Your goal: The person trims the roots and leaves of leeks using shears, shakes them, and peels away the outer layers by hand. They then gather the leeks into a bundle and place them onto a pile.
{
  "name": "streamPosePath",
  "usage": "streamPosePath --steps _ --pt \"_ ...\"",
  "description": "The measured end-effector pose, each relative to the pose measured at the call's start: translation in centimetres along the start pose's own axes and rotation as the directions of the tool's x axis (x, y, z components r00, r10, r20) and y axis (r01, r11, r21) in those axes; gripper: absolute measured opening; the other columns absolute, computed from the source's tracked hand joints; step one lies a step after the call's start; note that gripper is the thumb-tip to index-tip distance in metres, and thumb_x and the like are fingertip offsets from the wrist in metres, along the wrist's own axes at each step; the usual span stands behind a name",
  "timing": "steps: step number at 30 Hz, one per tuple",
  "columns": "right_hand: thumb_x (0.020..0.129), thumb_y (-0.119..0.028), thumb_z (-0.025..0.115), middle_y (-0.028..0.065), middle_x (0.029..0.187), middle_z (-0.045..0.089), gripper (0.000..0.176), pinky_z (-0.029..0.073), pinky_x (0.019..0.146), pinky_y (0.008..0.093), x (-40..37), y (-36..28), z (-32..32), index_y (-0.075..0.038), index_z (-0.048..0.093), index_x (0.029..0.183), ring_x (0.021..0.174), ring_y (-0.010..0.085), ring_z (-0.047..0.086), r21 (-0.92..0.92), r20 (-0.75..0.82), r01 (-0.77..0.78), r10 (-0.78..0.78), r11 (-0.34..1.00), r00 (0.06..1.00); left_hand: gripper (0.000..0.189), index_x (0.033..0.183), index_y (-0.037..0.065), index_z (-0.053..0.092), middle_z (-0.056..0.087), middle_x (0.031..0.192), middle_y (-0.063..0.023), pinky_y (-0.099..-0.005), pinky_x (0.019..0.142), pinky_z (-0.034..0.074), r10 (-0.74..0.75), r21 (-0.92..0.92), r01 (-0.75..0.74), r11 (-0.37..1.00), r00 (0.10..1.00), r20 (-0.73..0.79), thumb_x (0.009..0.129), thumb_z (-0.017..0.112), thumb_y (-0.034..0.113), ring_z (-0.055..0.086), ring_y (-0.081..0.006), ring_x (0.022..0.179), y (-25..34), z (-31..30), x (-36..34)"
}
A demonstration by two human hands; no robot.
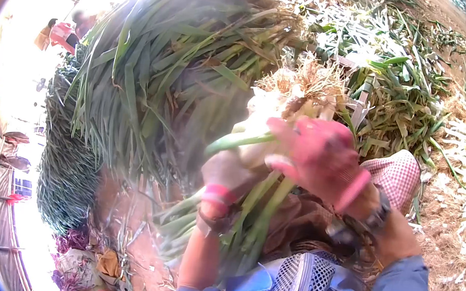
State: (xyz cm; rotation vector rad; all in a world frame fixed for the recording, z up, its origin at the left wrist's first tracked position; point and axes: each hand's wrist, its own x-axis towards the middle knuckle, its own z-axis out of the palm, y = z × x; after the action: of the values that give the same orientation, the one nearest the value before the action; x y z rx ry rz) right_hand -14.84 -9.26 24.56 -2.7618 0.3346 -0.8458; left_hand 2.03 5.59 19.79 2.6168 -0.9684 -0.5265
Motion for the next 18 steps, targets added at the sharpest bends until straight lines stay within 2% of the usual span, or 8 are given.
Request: streamPosePath --steps 2,4,6,10,12,14,15,18 --pt "0.092 -0.028 0.079 0.0106 0.071 0.062 0.023 0.056 0.063 0.0451 1.6 1.9 2.5 -0.010 0.073 0.106 0.067 0.0254 0.070 -0.015 -0.066 0.084 -0.085 0.996 0.994 0.088 0.131 0.002 0.071 0.079 0.109 -0.0236 -0.0469 0.094 0.059 0.011 -0.066 -0.009 0.998 1.000 0.017 0.070 0.090 0.063 0.077 -0.0395 0.104 0.4 0.2 -0.1" --pt "0.098 -0.026 0.074 0.0083 0.064 0.060 0.019 0.053 0.050 0.0402 3.3 4.8 3.3 -0.010 0.069 0.090 0.056 0.0212 0.066 -0.380 -0.093 0.176 -0.226 0.908 0.970 0.090 0.141 0.005 0.061 0.079 0.107 -0.0192 -0.0476 0.084 0.060 0.124 0.194 -0.104 0.976 0.988 -0.094 0.076 0.085 0.061 0.078 -0.0383 0.096 0.6 0.5 -0.3" --pt "0.104 -0.024 0.068 0.0069 0.060 0.059 0.027 0.051 0.045 0.0365 6.6 9.7 1.7 -0.011 0.065 0.081 0.052 0.0182 0.064 -0.396 -0.211 -0.045 -0.043 0.917 0.977 0.097 0.146 0.002 0.058 0.077 0.111 -0.0201 -0.0474 0.086 0.061 0.133 0.195 -0.113 0.974 0.987 -0.094 0.074 0.086 0.061 0.077 -0.0375 0.098 0.6 0.9 -0.6" --pt "0.111 -0.031 0.060 0.0073 0.074 0.070 0.026 0.054 0.049 0.0330 10.4 17.3 -3.5 -0.008 0.070 0.103 0.057 0.0157 0.067 -0.437 -0.266 -0.389 0.297 0.811 0.917 0.113 0.154 -0.004 0.050 0.075 0.114 -0.0205 -0.0476 0.085 0.061 0.192 0.237 -0.157 0.959 0.973 -0.131 0.070 0.089 0.060 0.077 -0.0356 0.096 0.6 1.8 -0.7" --pt "0.110 -0.041 0.061 0.0101 0.091 0.078 0.039 0.061 0.064 0.0363 11.1 9.6 -5.9 -0.005 0.071 0.123 0.071 0.0181 0.073 -0.215 0.141 -0.519 0.553 0.827 0.821 0.113 0.153 -0.004 0.050 0.074 0.112 -0.0197 -0.0468 0.082 0.060 0.200 0.270 -0.163 0.949 0.973 -0.115 0.069 0.090 0.061 0.077 -0.0353 0.094 0.8 1.9 -0.7" --pt "0.101 -0.061 0.066 0.0169 0.113 0.077 0.066 0.062 0.091 0.0436 9.0 8.0 -1.4 -0.005 0.070 0.135 0.097 0.0272 0.075 -0.268 0.219 -0.084 0.146 0.960 0.965 0.112 0.152 -0.003 0.051 0.074 0.108 -0.0183 -0.0472 0.080 0.060 0.220 0.288 -0.174 0.942 0.966 -0.137 0.068 0.090 0.062 0.076 -0.0351 0.092 1.1 2.3 -0.6" --pt "0.096 -0.064 0.069 0.0186 0.118 0.076 0.069 0.057 0.102 0.0469 9.7 5.5 -0.9 -0.005 0.072 0.133 0.107 0.0315 0.074 -0.292 0.482 -0.083 0.222 0.953 0.848 0.111 0.151 -0.002 0.052 0.073 0.108 -0.0179 -0.0478 0.079 0.060 0.209 0.303 -0.163 0.939 0.970 -0.126 0.068 0.091 0.061 0.076 -0.0351 0.091 1.4 2.3 -0.7" --pt "0.094 -0.046 0.072 0.0254 0.116 0.076 0.047 0.054 0.105 0.0499 10.4 3.2 0.5 -0.002 0.079 0.111 0.112 0.0357 0.075 -0.326 0.689 -0.035 0.263 0.945 0.675 0.109 0.150 -0.001 0.053 0.073 0.107 -0.0163 -0.0486 0.079 0.059 0.266 0.310 -0.202 0.929 0.947 -0.181 0.066 0.093 0.057 0.075 -0.0342 0.091 1.2 3.3 -0.8"
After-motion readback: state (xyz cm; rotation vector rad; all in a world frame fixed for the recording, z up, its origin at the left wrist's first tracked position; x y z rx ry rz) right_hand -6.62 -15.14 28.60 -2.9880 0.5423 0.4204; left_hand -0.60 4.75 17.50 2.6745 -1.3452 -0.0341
